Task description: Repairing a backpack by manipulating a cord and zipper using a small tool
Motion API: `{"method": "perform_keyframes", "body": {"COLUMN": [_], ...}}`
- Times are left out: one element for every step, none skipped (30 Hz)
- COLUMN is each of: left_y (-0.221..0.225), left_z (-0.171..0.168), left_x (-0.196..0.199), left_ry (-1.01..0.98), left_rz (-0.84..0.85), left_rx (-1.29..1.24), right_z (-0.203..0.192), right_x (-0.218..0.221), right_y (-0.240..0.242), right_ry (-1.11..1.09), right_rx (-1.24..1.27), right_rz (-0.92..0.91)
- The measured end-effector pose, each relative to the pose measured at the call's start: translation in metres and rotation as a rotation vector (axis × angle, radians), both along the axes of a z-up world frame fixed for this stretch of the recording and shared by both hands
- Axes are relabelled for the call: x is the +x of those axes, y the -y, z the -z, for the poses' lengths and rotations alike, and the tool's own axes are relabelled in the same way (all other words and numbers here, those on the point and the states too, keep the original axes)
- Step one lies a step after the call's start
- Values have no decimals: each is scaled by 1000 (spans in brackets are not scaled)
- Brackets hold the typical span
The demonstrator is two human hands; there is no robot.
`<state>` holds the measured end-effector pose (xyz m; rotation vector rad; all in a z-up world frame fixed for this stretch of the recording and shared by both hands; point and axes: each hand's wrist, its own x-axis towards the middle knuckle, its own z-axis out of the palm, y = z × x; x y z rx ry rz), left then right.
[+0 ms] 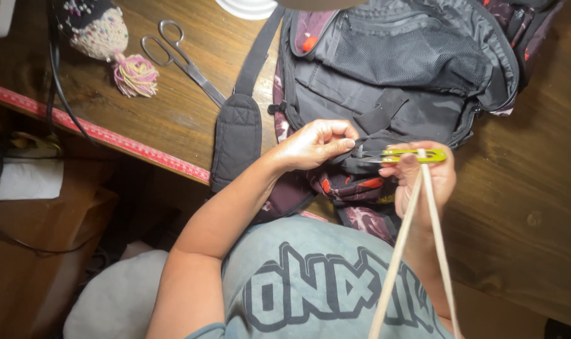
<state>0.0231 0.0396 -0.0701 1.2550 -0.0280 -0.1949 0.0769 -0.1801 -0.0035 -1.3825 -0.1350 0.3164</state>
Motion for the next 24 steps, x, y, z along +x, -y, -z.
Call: {"method": "perform_keyframes", "body": {"left_y": [-2,-4,-1,3,2,0,0,-1,-2,-2,-1,-1,0,0,0,-1,-1,-2,-2,-3,-3,-2,-2,-1], "left_z": [-3,-5,-5,0,4,7,7,6,5,5,5,5,6,7,7,5,3,1,1,0,-1,-1,-2,-2], "left_x": [2,4,0,-2,0,3,3,3,4,2,2,2,2,2,2,3,2,2,2,2,4,5,5,5], "left_ry": [0,-7,-28,-41,-19,2,-2,4,13,11,13,16,17,20,23,25,25,25,21,26,35,35,32,28], "left_rz": [3,3,6,15,19,24,28,29,28,30,28,25,25,22,20,20,21,21,22,19,16,16,14,13], "left_rx": [2,-34,-80,-88,-64,-40,-39,-36,-31,-29,-31,-32,-33,-31,-28,-26,-21,-16,-16,-7,2,2,-1,-5], "right_z": [1,3,5,5,5,4,5,6,6,6,6,5,5,5,5,5,5,6,6,7,7,6,4,2], "right_x": [3,5,2,-4,-5,-5,-6,-7,-6,-7,-6,-6,-5,-5,-4,-2,-2,-2,-1,-1,0,0,0,-1], "right_y": [-1,-1,4,3,-3,-9,-10,-11,-13,-14,-14,-14,-14,-14,-14,-14,-14,-15,-15,-14,-14,-15,-16,-18], "right_ry": [0,14,14,1,-7,-16,-20,-15,-8,-10,-13,-16,-15,-16,-16,-14,-6,1,-2,1,7,7,7,6], "right_rx": [2,-10,-33,-41,-21,0,1,-6,-12,-10,-10,-10,-10,-9,-5,-4,-16,-29,-29,-28,-28,-28,-30,-32], "right_rz": [3,1,3,11,-5,-21,-17,-21,-27,-25,-28,-30,-30,-31,-31,-31,-43,-54,-53,-55,-56,-56,-60,-64]}}
